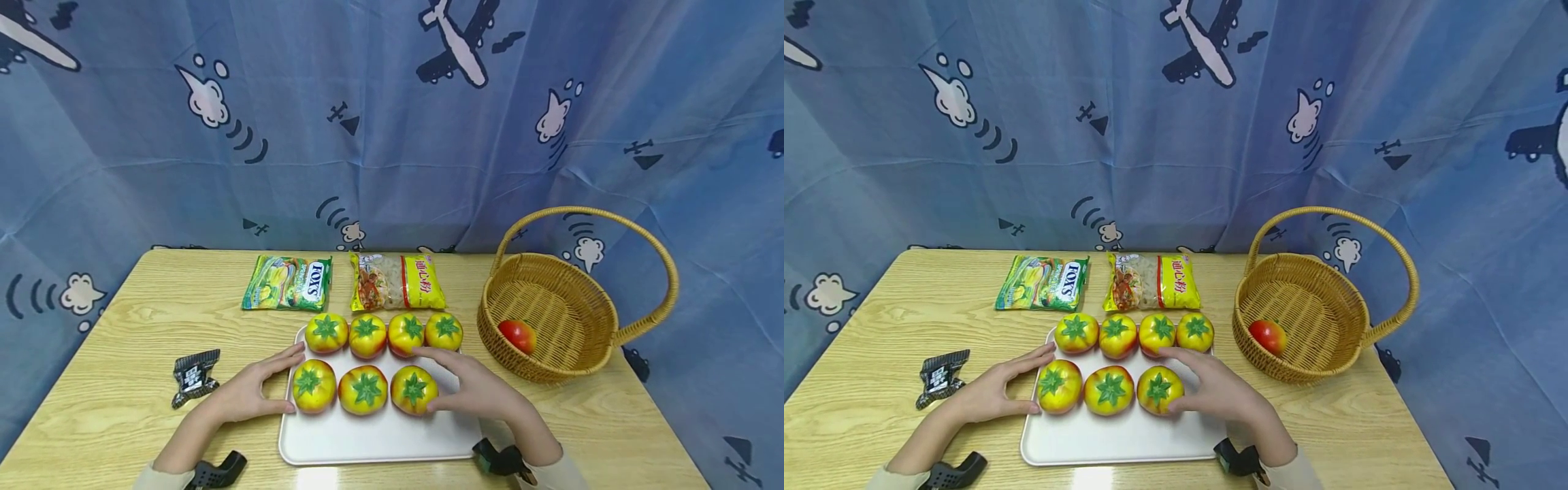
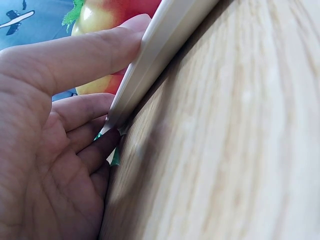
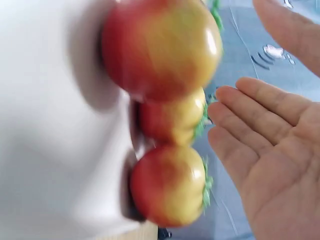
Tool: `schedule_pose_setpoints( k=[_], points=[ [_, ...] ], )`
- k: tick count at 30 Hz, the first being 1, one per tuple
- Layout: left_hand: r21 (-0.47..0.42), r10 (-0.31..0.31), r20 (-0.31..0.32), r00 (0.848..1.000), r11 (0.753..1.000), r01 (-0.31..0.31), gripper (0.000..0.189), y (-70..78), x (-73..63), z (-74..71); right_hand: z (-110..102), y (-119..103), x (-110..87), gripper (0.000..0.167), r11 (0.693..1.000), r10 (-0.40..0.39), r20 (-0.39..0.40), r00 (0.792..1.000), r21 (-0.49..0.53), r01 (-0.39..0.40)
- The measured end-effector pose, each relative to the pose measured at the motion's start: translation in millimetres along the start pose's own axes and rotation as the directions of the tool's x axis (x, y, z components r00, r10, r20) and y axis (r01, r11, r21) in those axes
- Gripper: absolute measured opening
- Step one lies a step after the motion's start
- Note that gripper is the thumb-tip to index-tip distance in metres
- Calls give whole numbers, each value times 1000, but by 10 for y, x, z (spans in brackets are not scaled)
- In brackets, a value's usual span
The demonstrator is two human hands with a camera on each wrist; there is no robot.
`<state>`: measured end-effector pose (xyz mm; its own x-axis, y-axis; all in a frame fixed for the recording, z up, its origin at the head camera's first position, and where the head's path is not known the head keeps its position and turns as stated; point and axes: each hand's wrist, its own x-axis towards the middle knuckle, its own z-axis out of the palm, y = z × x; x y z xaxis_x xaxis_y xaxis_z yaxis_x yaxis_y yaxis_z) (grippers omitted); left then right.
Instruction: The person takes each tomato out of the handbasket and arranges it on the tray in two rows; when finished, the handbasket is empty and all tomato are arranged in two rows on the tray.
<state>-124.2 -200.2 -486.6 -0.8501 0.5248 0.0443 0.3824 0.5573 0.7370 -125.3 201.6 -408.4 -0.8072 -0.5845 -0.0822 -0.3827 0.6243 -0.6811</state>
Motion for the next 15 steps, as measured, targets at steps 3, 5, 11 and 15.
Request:
schedule_pose_setpoints(
  k=[3,5,11,15],
  points=[
    [3,3,-4,1000,1000,-3,84,-11,8,-9,-92,58,-28,68,999,-31,-56,998,26,32],
    [8,7,-8,1000,1000,-7,84,-19,11,-11,-160,104,-55,60,998,-45,-119,992,38,50],
    [4,12,-9,1000,1000,-12,83,-40,2,0,-430,276,-175,47,992,-56,-325,944,90,90],
    [4,17,-1,1000,1000,-17,82,-43,-2,15,-653,458,-296,48,992,-6,-394,919,111,54]
  ],
)
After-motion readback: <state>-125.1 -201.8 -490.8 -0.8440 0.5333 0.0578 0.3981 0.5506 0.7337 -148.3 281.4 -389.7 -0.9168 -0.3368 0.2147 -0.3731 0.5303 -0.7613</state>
